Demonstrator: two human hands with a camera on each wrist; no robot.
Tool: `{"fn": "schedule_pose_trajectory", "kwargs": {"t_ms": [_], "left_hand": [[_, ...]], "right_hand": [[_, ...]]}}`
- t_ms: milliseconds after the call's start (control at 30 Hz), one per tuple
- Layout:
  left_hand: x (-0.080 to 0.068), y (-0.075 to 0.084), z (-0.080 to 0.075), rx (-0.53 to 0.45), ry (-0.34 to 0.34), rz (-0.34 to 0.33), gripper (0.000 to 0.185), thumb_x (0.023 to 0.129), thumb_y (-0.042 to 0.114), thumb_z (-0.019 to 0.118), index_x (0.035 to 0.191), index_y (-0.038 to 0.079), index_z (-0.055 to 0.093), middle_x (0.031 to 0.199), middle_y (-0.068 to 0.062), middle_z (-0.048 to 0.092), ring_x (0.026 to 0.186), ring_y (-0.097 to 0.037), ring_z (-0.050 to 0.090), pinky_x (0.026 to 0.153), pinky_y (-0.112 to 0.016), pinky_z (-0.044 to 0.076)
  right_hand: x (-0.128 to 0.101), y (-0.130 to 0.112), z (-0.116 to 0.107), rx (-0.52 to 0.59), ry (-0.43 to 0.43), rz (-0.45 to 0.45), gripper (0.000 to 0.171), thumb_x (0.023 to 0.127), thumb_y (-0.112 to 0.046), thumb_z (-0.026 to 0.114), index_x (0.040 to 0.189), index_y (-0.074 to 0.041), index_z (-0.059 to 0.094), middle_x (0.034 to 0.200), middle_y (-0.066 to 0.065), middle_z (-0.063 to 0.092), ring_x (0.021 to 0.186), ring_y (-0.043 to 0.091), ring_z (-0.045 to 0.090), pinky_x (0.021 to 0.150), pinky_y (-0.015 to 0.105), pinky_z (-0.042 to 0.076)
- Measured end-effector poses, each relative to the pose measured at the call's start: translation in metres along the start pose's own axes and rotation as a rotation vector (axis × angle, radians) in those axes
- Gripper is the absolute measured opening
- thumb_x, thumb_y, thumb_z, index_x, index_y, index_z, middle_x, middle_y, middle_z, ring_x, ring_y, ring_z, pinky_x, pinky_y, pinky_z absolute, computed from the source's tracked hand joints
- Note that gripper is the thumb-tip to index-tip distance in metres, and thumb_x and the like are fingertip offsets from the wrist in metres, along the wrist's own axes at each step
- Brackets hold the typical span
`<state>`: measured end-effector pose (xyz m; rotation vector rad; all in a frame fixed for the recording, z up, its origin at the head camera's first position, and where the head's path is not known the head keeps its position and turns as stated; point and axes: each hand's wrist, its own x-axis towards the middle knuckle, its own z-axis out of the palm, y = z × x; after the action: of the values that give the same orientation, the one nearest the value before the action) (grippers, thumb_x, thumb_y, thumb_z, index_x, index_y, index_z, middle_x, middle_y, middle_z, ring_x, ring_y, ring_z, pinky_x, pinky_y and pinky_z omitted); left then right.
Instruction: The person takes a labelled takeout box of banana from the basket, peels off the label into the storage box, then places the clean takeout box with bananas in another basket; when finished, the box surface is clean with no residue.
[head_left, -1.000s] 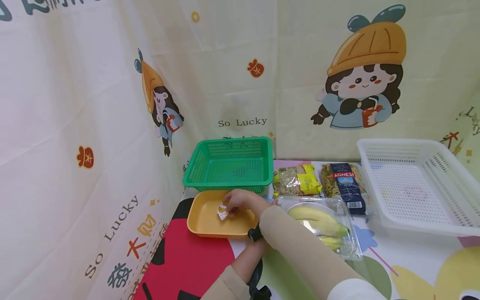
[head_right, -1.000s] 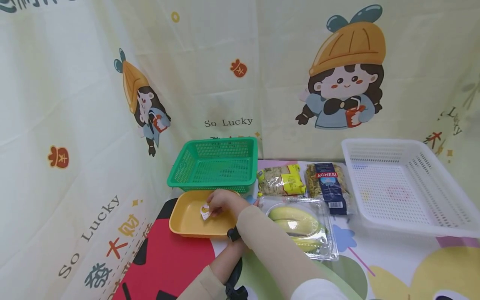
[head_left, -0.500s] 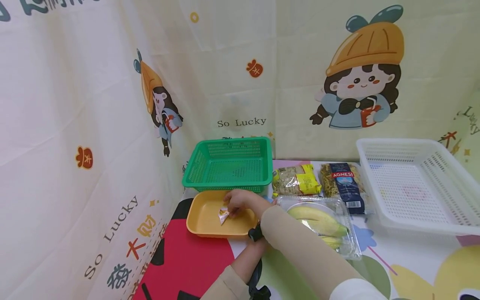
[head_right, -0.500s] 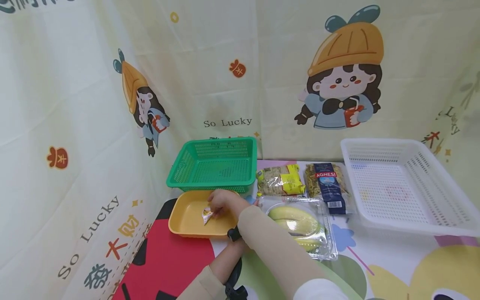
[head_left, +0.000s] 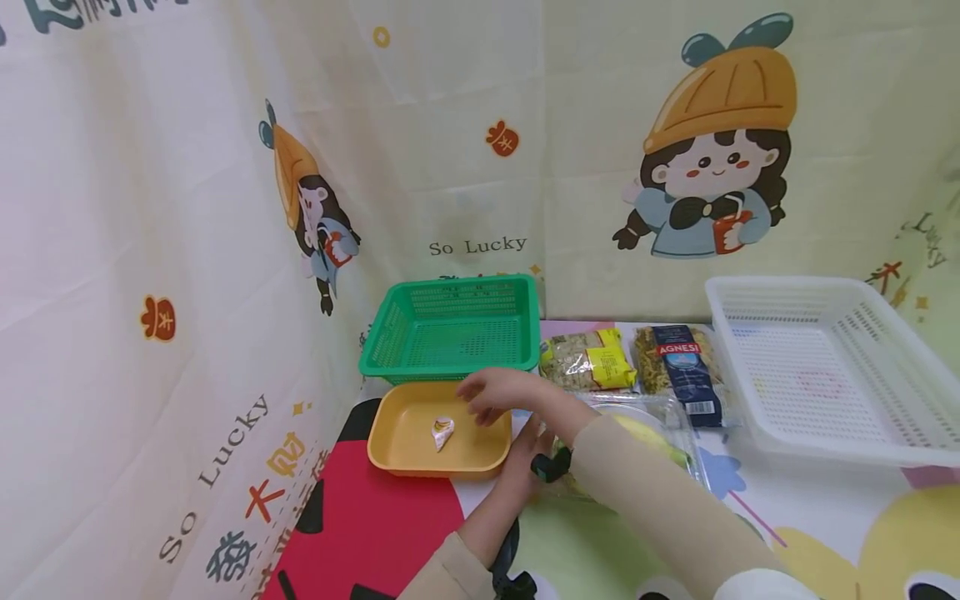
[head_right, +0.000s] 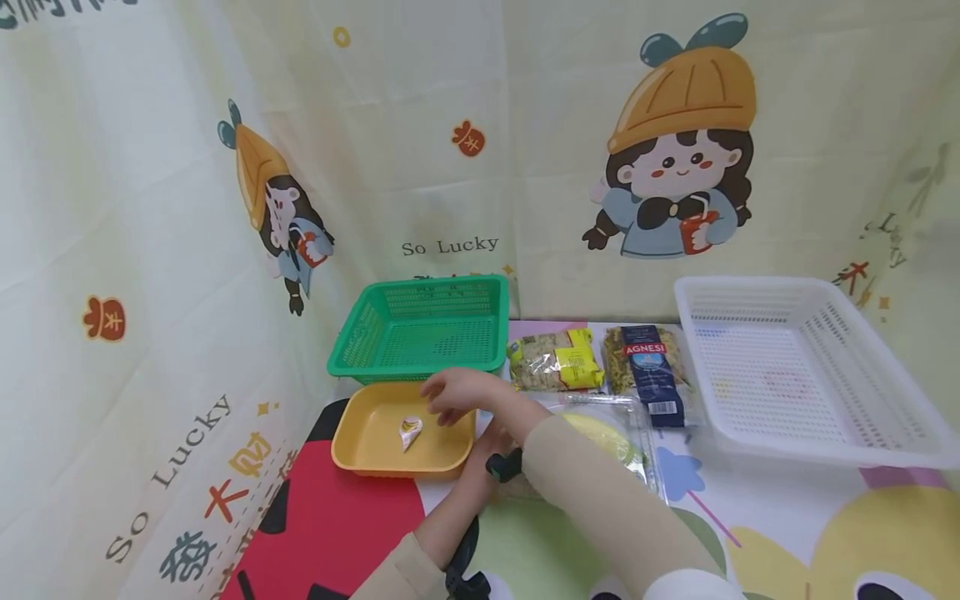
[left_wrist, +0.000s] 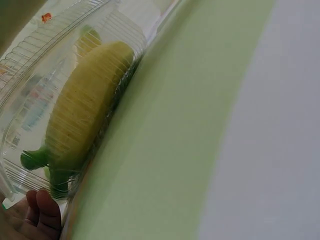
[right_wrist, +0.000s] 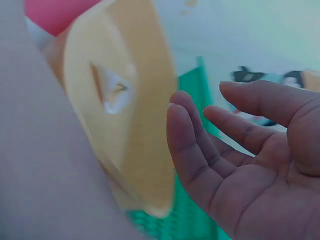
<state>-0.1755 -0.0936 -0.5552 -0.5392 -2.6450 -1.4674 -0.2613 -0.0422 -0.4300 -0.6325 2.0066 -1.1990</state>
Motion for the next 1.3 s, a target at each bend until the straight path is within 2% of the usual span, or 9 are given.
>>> {"fn": "schedule_pose_trajectory", "kwargs": {"t_ms": [133, 200, 300, 400, 633, 767, 967, 1133, 1300], "left_hand": [[0.002, -0.004, 0.005, -0.246, 0.014, -0.217, 0.055, 0.105, 0.042, 0.040, 0.156, 0.022, 0.033, 0.116, -0.020, 0.065, 0.092, -0.022, 0.064, 0.078, -0.031, 0.053], [0.003, -0.006, 0.006, -0.259, 0.018, -0.232, 0.053, 0.105, 0.040, 0.041, 0.155, 0.022, 0.034, 0.101, -0.024, 0.065, 0.077, -0.019, 0.059, 0.069, -0.031, 0.052], [0.003, -0.006, 0.006, -0.279, 0.015, -0.234, 0.052, 0.105, 0.038, 0.042, 0.155, 0.026, 0.033, 0.132, -0.017, 0.061, 0.108, -0.021, 0.062, 0.093, -0.039, 0.052], [0.003, -0.005, 0.005, -0.298, 0.002, -0.249, 0.052, 0.105, 0.042, 0.042, 0.155, 0.037, 0.029, 0.158, -0.001, 0.039, 0.144, -0.023, 0.037, 0.117, -0.051, 0.033], [0.001, -0.004, 0.004, -0.293, 0.005, -0.231, 0.053, 0.103, 0.045, 0.042, 0.154, 0.042, 0.027, 0.160, 0.001, 0.035, 0.148, -0.027, 0.030, 0.121, -0.053, 0.024], [0.001, -0.005, 0.005, -0.291, 0.013, -0.212, 0.053, 0.104, 0.044, 0.042, 0.155, 0.040, 0.027, 0.159, 0.000, 0.036, 0.148, -0.027, 0.030, 0.121, -0.053, 0.024], [0.002, -0.007, 0.007, -0.292, 0.014, -0.205, 0.053, 0.104, 0.043, 0.042, 0.155, 0.039, 0.028, 0.159, 0.000, 0.037, 0.148, -0.027, 0.031, 0.121, -0.053, 0.024], [0.001, -0.005, 0.006, -0.294, 0.010, -0.224, 0.053, 0.103, 0.046, 0.041, 0.155, 0.041, 0.027, 0.159, 0.000, 0.036, 0.148, -0.028, 0.030, 0.121, -0.055, 0.023], [0.002, -0.005, 0.006, -0.291, -0.002, -0.243, 0.053, 0.104, 0.046, 0.040, 0.154, 0.042, 0.026, 0.160, 0.000, 0.036, 0.149, -0.028, 0.028, 0.121, -0.055, 0.022]], "right_hand": [[-0.040, 0.004, -0.021, -0.045, 0.055, -0.053, 0.036, 0.096, -0.020, 0.064, 0.132, -0.020, 0.061, 0.130, 0.004, 0.061, 0.089, 0.020, 0.071, 0.080, 0.036, 0.060], [-0.062, 0.009, -0.031, -0.067, 0.092, -0.076, 0.036, 0.096, -0.024, 0.064, 0.133, -0.022, 0.060, 0.131, 0.005, 0.061, 0.091, 0.020, 0.071, 0.081, 0.036, 0.060], [-0.096, 0.022, -0.044, -0.080, 0.148, -0.105, 0.038, 0.098, -0.028, 0.061, 0.135, -0.020, 0.058, 0.132, 0.008, 0.061, 0.094, 0.024, 0.069, 0.081, 0.037, 0.059], [-0.127, 0.038, -0.053, -0.085, 0.216, -0.108, 0.038, 0.100, -0.028, 0.057, 0.137, -0.018, 0.056, 0.134, 0.012, 0.060, 0.099, 0.029, 0.067, 0.084, 0.040, 0.059], [-0.193, 0.083, -0.058, -0.261, 0.521, -0.069, 0.035, 0.101, -0.033, 0.055, 0.133, -0.020, 0.060, 0.134, 0.012, 0.062, 0.116, 0.033, 0.062, 0.093, 0.051, 0.054], [-0.223, 0.111, -0.056, -0.300, 0.666, -0.070, 0.033, 0.103, -0.029, 0.053, 0.132, -0.015, 0.061, 0.131, 0.014, 0.063, 0.113, 0.034, 0.064, 0.088, 0.043, 0.057], [-0.248, 0.148, -0.054, -0.222, 0.760, -0.018, 0.035, 0.104, -0.028, 0.051, 0.132, -0.009, 0.059, 0.122, 0.015, 0.065, 0.096, 0.023, 0.064, 0.071, 0.024, 0.054], [-0.253, 0.174, -0.050, -0.138, 0.779, -0.044, 0.038, 0.105, -0.026, 0.048, 0.137, -0.005, 0.052, 0.102, 0.014, 0.057, 0.075, 0.016, 0.056, 0.061, 0.027, 0.049], [-0.252, 0.193, -0.047, -0.031, 0.736, -0.084, 0.045, 0.106, -0.025, 0.046, 0.145, -0.005, 0.039, 0.106, 0.012, 0.049, 0.074, 0.014, 0.056, 0.063, 0.028, 0.052]]}}
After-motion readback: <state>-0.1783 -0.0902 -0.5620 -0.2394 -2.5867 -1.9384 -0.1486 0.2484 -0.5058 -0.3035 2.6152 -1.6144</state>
